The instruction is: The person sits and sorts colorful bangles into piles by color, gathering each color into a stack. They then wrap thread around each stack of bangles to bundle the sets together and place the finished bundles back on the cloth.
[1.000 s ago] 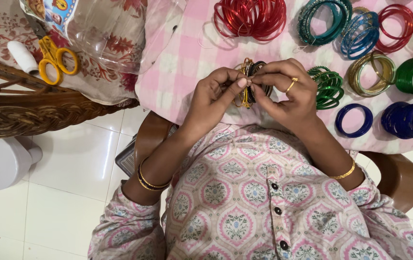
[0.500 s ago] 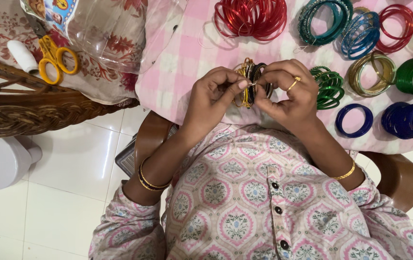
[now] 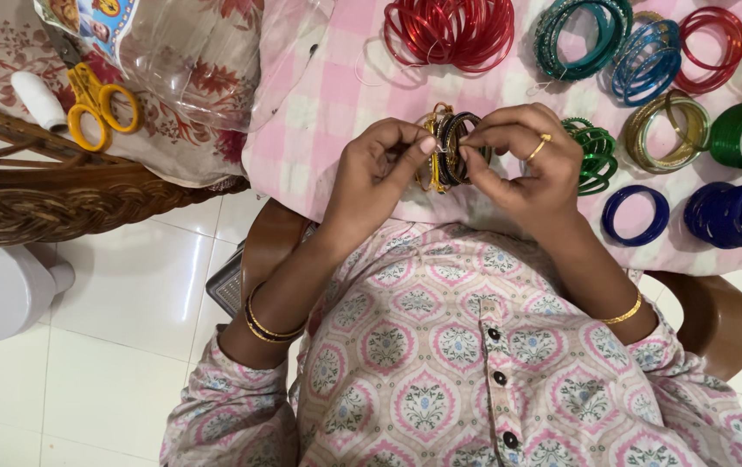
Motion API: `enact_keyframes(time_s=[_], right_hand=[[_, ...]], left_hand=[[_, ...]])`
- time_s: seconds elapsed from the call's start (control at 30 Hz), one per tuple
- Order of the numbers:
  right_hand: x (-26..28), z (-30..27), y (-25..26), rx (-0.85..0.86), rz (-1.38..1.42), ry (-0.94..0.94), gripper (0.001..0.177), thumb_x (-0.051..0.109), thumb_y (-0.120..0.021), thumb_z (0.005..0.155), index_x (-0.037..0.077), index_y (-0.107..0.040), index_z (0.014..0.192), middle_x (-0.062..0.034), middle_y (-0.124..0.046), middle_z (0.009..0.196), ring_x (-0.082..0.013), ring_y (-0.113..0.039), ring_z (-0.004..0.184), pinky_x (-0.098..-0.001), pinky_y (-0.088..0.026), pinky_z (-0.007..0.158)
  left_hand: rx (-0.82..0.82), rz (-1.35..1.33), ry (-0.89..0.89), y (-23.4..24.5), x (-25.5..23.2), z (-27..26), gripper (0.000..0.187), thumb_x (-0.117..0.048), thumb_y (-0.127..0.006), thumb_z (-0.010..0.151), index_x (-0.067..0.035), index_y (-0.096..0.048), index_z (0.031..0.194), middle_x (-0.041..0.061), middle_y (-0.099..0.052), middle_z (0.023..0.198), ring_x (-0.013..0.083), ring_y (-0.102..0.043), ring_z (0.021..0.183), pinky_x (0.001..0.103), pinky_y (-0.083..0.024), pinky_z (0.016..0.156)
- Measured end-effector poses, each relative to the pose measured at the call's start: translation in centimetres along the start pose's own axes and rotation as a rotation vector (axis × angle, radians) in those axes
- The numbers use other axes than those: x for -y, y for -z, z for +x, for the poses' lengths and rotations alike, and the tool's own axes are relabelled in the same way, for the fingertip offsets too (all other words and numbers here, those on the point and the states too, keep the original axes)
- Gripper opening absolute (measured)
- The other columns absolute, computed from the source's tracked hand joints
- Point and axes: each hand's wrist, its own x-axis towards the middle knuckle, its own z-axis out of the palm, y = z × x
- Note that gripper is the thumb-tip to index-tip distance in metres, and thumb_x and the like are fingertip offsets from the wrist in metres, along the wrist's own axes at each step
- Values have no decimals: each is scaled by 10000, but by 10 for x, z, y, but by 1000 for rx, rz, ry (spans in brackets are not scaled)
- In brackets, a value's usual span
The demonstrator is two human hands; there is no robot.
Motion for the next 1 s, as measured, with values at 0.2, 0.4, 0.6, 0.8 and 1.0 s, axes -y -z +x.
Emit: enact_keyframes(time_s=[0.2, 0.4, 0.6, 0.8, 1.0], right_hand=[[4, 2, -5, 4, -84, 115, 229, 48, -893, 831, 15, -746, 1004, -110, -709, 1052, -256, -665, 928, -364, -520, 806], [1, 1, -3, 41, -94, 100, 180, 21, -848, 863, 15, -735, 1003, -109, -713, 1073, -255, -667, 943, -373, -519, 815], [-2, -2, 2, 18, -123, 77, 171, 12, -843, 881, 9, -716, 996, -110, -707, 1054, -265, -669, 936, -349, -520, 781], [-3, -7, 5, 38, -79, -27, 140, -2, -818, 890, -17, -721, 990, -124, -707, 1017, -195, -640, 813, -311, -515, 723], [4, -2, 3, 136, -50, -181, 151, 24, -779, 1002, 27, -673, 1109, -83, -725, 1007, -153, -675, 863, -277, -543, 747]], left_hand=[[10, -10, -61, 1, 6, 1, 194, -136, -686, 1043, 46, -686, 1111, 26, -699, 969, 45, -617, 849, 214, -535, 770], [-13, 24, -40, 3, 2, 2, 173, -126, -686, 1024, 38, -685, 1077, 22, -704, 934, 44, -631, 803, 208, -535, 727], [-112, 357, -202, 9, -14, -2, 145, -96, -681, 1029, 48, -685, 1013, 27, -632, 942, 50, -568, 774, 217, -480, 689], [-119, 518, -192, 7, -21, -5, 141, -87, -685, 1014, 52, -680, 991, 50, -623, 894, 64, -536, 711, 234, -458, 634], [-47, 333, -4, 9, -15, -3, 154, -130, -645, 1026, 22, -667, 1038, 16, -665, 892, 17, -583, 717, 182, -476, 612]])
